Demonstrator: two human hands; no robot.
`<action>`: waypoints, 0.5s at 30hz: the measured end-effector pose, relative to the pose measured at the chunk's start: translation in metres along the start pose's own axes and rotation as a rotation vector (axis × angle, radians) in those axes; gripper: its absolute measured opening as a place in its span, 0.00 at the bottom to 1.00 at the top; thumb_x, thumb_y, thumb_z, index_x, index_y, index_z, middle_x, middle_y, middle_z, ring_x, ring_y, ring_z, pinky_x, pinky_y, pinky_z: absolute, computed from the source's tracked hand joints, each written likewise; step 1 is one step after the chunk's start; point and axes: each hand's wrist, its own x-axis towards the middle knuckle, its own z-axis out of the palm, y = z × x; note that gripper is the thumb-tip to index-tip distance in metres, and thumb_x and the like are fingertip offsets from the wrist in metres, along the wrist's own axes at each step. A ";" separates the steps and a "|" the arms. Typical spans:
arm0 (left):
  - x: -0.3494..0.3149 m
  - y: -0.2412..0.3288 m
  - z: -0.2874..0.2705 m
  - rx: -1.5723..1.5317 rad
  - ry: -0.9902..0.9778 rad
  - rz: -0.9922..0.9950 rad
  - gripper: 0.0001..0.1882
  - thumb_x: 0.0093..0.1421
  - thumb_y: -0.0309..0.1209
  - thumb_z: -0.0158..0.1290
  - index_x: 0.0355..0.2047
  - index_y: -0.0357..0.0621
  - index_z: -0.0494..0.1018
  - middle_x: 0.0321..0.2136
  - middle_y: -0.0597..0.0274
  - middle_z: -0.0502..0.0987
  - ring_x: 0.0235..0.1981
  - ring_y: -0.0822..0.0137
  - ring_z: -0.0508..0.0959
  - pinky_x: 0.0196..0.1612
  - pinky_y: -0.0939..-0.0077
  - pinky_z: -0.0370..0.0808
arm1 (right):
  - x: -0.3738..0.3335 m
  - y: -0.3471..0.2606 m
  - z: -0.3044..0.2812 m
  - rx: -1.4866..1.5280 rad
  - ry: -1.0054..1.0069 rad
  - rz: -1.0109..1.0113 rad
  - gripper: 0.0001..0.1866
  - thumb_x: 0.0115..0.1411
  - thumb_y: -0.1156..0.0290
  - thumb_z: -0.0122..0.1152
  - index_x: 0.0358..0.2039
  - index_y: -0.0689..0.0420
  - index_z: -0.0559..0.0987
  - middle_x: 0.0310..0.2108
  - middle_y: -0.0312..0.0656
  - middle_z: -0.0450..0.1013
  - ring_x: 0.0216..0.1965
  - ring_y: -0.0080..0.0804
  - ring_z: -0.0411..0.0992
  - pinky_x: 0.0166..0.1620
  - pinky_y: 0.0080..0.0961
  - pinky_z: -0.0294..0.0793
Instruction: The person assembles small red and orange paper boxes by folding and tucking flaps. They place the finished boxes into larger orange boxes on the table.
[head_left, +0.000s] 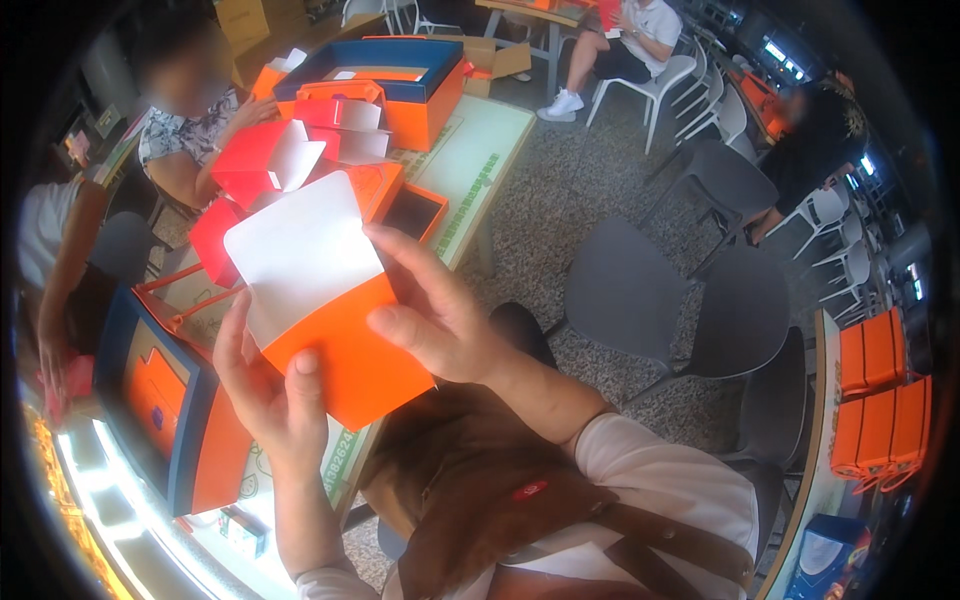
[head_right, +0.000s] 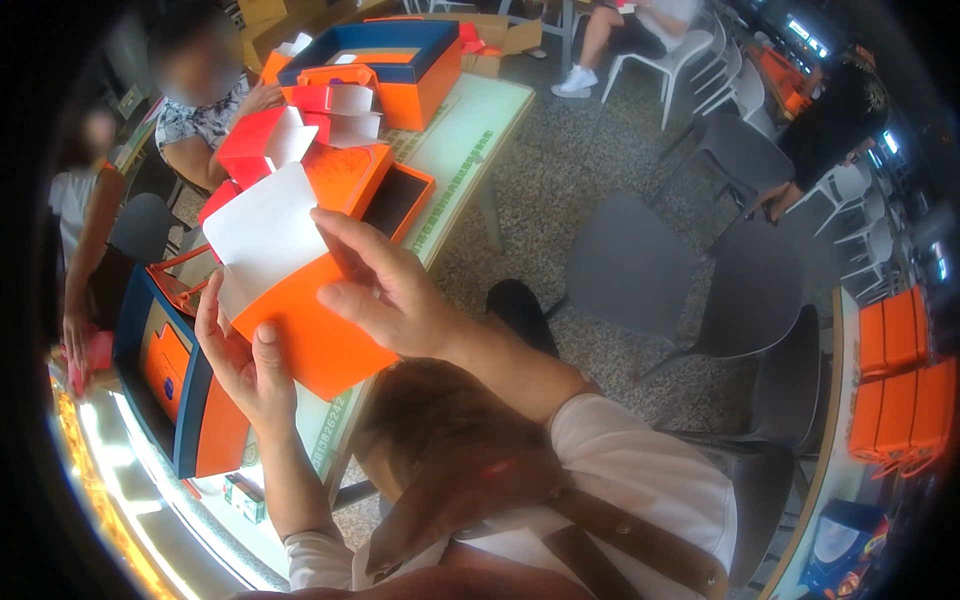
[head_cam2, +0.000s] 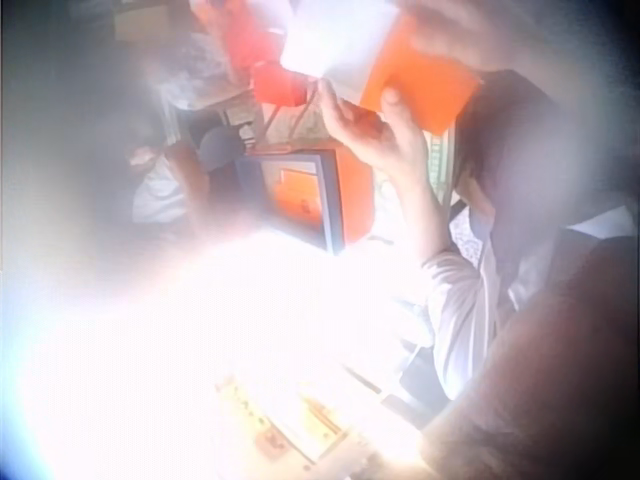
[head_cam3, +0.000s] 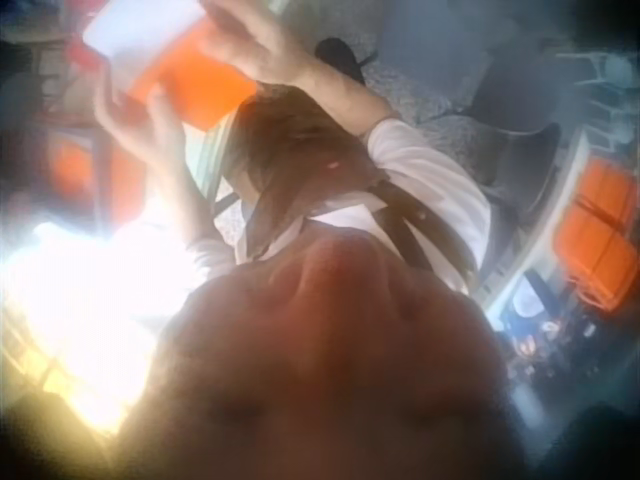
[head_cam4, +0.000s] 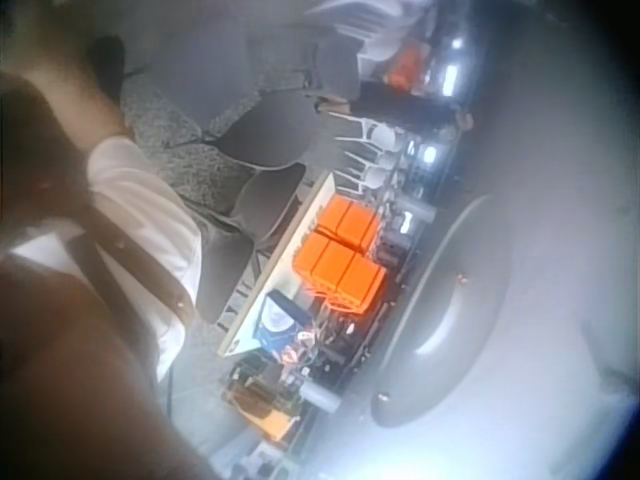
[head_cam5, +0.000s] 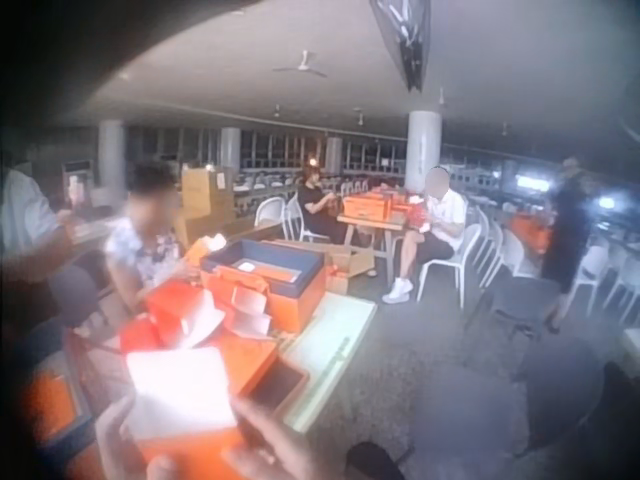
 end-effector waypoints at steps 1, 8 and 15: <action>0.000 0.000 0.000 0.001 0.009 0.004 0.34 0.66 0.42 0.61 0.68 0.46 0.63 0.62 0.50 0.73 0.59 0.57 0.78 0.60 0.62 0.77 | 0.000 -0.001 -0.001 -0.005 -0.008 0.004 0.32 0.69 0.71 0.61 0.70 0.62 0.62 0.66 0.47 0.65 0.65 0.33 0.66 0.65 0.29 0.67; -0.003 -0.002 -0.003 0.037 -0.036 0.037 0.27 0.68 0.43 0.58 0.62 0.43 0.69 0.60 0.51 0.75 0.59 0.59 0.77 0.60 0.66 0.77 | 0.001 -0.003 -0.003 -0.093 0.014 0.010 0.26 0.68 0.73 0.61 0.65 0.62 0.69 0.62 0.47 0.69 0.65 0.34 0.67 0.65 0.28 0.67; -0.006 0.004 -0.005 0.111 -0.098 -0.029 0.21 0.70 0.43 0.58 0.50 0.35 0.73 0.50 0.50 0.77 0.56 0.57 0.74 0.59 0.64 0.70 | 0.002 -0.003 -0.013 -0.240 -0.061 -0.016 0.18 0.69 0.76 0.57 0.59 0.62 0.72 0.55 0.45 0.70 0.59 0.31 0.68 0.63 0.29 0.66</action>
